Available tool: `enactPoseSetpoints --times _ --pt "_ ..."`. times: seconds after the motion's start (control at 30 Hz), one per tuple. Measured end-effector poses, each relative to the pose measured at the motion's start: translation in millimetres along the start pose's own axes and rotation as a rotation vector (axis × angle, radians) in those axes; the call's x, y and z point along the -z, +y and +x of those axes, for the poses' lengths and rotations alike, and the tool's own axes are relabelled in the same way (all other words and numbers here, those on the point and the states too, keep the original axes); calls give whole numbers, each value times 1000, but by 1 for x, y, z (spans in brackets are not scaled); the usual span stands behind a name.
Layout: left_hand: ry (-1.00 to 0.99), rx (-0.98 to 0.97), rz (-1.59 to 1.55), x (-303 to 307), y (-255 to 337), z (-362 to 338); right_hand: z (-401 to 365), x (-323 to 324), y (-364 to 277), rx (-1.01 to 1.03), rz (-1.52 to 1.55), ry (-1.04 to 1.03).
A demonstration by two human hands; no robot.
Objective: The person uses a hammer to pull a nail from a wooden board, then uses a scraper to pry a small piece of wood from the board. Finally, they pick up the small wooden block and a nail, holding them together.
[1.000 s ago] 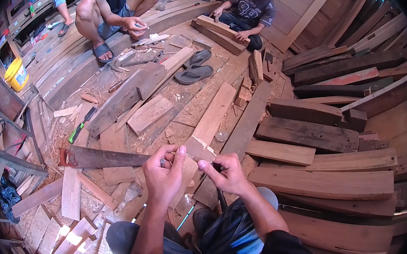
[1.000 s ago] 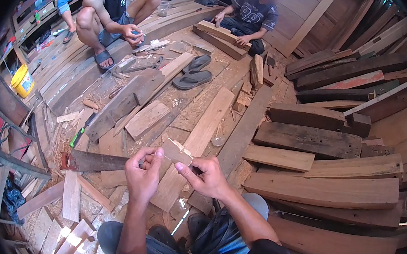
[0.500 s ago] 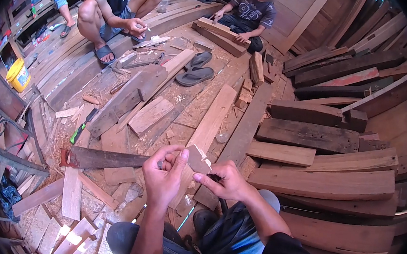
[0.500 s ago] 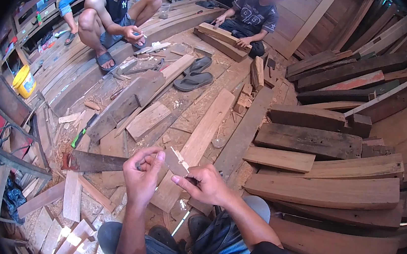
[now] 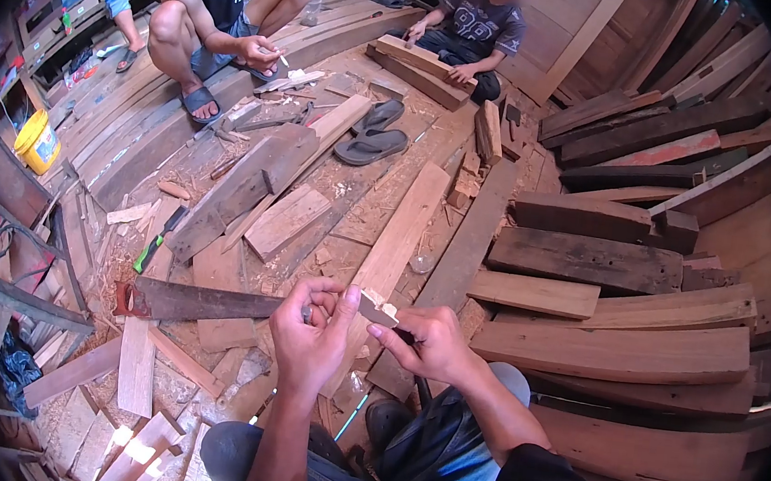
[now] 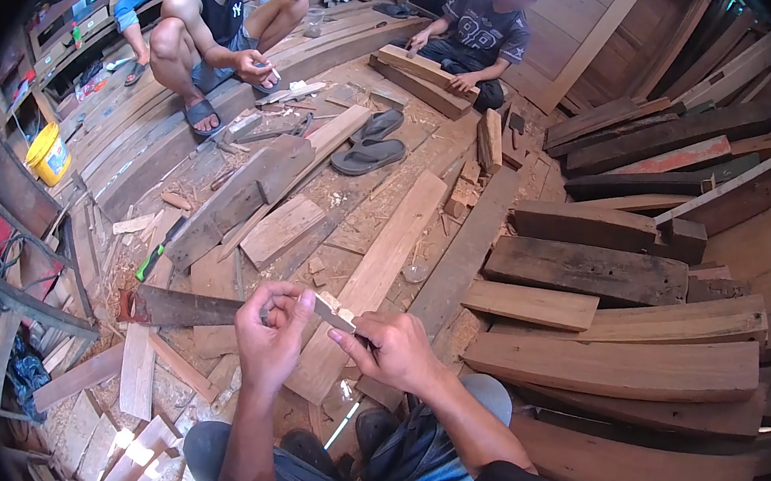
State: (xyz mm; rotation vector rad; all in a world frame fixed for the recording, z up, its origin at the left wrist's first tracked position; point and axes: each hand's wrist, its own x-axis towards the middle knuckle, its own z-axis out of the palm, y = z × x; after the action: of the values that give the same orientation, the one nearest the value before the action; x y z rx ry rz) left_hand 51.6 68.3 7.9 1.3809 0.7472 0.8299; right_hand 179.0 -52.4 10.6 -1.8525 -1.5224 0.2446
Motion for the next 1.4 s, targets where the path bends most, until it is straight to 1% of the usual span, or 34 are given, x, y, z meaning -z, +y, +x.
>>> enactPoseSetpoints --times 0.07,0.17,0.4,0.47,0.5,0.57,0.6,0.67,0.7,0.77,0.8,0.83,0.9,0.93,0.97,1.03,1.1,1.13,1.17,1.2,1.23,1.3,1.33,1.37,1.4 --pt "9 -6 37 0 0 0 0 0 1 -26 -90 10" --pt "24 -12 112 -1 7 -1 2 0 1 2 -179 54" --pt "31 -39 143 1 2 0 3 2 2 53 -262 79" --pt "-9 38 123 3 6 0 4 2 1 54 -286 90" --pt "-7 38 124 3 5 0 4 2 2 55 -284 89" --pt "-23 97 -40 2 2 1 4 -1 3 54 -179 144" --pt "-14 96 -37 3 1 1 4 -3 2 60 -173 142" --pt "-20 89 -172 4 0 2 2 -5 -2 -35 -35 142" --pt "-6 84 -170 4 1 3 3 -8 -6 -23 -29 136" --pt "15 52 -331 4 3 4 2 -14 -15 -292 202 93" --pt "25 45 -329 4 3 4 -2 -19 -10 -289 238 -10" --pt "15 63 -386 4 3 3 -4 -25 -7 -281 242 -14" --pt "8 77 -441 3 5 2 -6 -34 -5 -133 212 -207" --pt "0 121 -479 1 6 1 -8 -36 -11 -129 275 -260" --pt "-7 165 -517 1 7 1 -9 -36 -14 -125 277 -263" --pt "-28 149 -535 0 8 1 -9 -38 -19 -119 336 -411" --pt "-30 167 -573 -1 8 0 -8 -38 -20 -117 358 -434" --pt "-26 163 -573 1 7 0 -8 -39 -17 -167 451 -478" --pt "-9 186 -640 3 7 1 -8 -38 -15 -219 545 -522" --pt "8 209 -706 6 7 1 -6 -35 -18 -216 545 -524" --pt "10 207 -706 9 5 3 -4 -29 -24 -224 537 -483" --pt "82 107 -828 16 2 7 -2 -22 -24 -232 530 -443" --pt "125 113 -834 18 3 8 -2 -18 -22 -250 537 -422" --pt "127 112 -834 20 1 9 -2 -16 -20 -267 543 -400" --pt "170 106 -862 21 -2 10 -3 -14 -22 -289 544 -320"
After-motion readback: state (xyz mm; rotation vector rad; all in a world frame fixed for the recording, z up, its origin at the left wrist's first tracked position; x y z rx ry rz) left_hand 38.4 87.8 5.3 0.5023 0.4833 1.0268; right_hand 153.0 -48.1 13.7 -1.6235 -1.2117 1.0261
